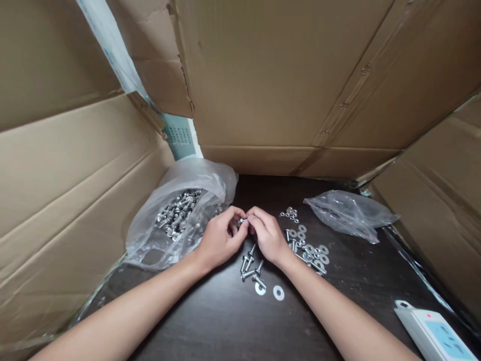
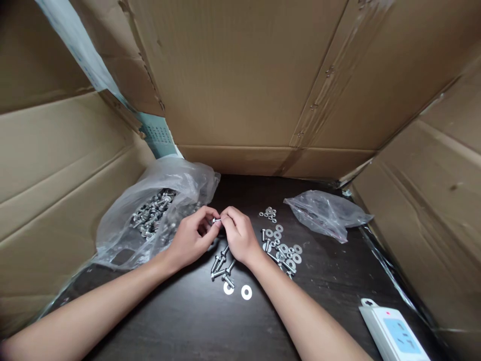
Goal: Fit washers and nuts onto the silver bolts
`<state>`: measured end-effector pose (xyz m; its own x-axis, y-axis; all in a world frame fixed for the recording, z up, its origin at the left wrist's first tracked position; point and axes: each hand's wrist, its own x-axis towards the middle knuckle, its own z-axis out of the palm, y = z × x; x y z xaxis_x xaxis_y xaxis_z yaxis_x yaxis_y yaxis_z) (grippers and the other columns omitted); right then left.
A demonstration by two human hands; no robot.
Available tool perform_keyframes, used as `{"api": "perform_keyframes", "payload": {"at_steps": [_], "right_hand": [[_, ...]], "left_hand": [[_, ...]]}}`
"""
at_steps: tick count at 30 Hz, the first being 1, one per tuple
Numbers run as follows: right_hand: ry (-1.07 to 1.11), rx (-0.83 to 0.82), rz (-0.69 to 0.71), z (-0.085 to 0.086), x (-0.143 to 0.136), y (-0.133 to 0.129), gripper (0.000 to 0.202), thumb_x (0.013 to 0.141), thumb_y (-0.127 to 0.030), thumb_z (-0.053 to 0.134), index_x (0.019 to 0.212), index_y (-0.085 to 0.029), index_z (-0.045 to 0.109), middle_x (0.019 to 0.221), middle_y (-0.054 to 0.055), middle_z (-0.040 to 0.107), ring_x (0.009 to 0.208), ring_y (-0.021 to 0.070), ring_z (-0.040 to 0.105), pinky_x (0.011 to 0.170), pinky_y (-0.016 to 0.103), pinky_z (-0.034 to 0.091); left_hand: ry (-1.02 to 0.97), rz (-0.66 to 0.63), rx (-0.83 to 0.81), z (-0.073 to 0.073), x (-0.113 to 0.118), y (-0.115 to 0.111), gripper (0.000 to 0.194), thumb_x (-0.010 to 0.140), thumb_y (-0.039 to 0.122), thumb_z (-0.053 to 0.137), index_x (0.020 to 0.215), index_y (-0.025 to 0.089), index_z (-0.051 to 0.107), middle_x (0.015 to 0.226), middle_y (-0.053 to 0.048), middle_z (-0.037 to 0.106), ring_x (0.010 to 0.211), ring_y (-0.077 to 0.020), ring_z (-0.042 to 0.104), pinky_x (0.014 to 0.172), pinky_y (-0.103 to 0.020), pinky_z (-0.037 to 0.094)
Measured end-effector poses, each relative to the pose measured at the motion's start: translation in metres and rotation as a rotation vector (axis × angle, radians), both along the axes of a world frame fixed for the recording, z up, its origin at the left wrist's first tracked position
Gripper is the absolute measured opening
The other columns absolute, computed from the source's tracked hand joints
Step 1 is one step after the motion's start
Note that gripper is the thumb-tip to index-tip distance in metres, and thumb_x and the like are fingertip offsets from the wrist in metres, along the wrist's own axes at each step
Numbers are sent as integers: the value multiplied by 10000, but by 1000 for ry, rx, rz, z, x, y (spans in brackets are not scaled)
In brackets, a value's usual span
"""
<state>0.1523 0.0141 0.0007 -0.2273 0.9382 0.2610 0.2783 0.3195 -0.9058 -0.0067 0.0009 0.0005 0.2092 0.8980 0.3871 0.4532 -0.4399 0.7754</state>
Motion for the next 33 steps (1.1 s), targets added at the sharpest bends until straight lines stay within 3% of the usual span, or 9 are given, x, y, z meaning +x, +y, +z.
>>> {"api": "perform_keyframes", "payload": {"at_steps": [20, 33], "right_hand": [[-123, 118, 29, -2, 0, -4, 241, 1033, -309, 379, 861, -226, 525, 853, 37, 578, 817, 203, 566, 768, 331, 427], [-46, 35, 4, -3, 0, -1, 253, 980, -335, 450, 779, -223, 555, 756, 21, 589, 729, 193, 553, 699, 319, 427]], "left_hand": [[-73, 6, -75, 1, 2, 1, 69, 866, 207, 609, 918, 192, 567, 720, 33, 619, 566, -95, 571, 555, -202, 453], [2, -15, -57, -5, -1, 0, 87, 890, 202, 598, 969, 209, 563, 786, 16, 645, 631, -129, 595, 614, -242, 464]]}}
